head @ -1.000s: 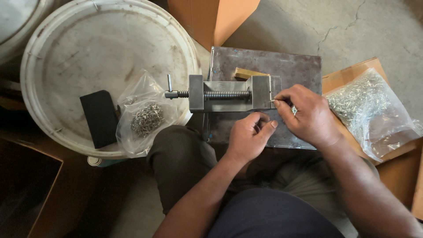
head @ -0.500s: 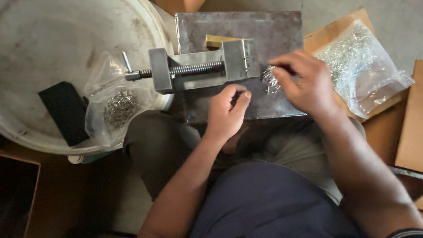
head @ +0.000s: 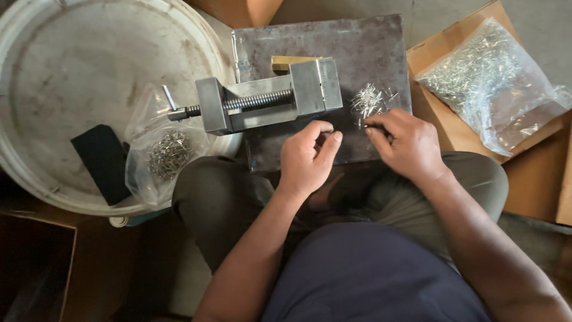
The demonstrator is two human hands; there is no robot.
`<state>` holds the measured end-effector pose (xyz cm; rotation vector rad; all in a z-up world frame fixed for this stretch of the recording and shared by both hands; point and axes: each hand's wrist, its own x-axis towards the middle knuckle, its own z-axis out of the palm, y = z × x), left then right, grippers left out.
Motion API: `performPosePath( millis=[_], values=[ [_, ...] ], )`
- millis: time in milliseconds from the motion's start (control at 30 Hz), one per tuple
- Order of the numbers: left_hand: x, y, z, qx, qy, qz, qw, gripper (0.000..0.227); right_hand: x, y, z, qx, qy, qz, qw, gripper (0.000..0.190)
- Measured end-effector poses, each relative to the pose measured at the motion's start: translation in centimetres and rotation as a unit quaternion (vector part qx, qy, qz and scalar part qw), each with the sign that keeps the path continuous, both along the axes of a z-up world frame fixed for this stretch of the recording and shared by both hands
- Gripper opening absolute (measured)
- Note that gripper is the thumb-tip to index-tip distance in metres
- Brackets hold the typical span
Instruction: The person sits on the floor and uses a bench vise to bend small metal wire pieces. They pick up individual wires, insert them into the vise jaws, and bend them by hand before placing them on the metal plate. The person also uses a small wooden block to clean the vise jaws.
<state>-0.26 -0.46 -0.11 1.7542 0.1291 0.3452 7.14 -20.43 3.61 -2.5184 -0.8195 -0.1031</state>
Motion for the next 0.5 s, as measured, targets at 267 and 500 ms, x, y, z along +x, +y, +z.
performPosePath(
  millis=[267, 500],
  values=[
    [0.0, -0.2, 0.3, 0.073, -0.009, 0.001, 0.997, 0.02, 0.0, 0.1, -0.3, -0.009, 0.0, 0.019, 1.0, 0.007],
    [-0.2, 0.0, 1.1, 0.198, -0.086, -0.028, 0.976, 0.027, 0.1, -1.4, -2.0, 0.241, 0.496, -0.113, 0.826, 0.012]
  ],
)
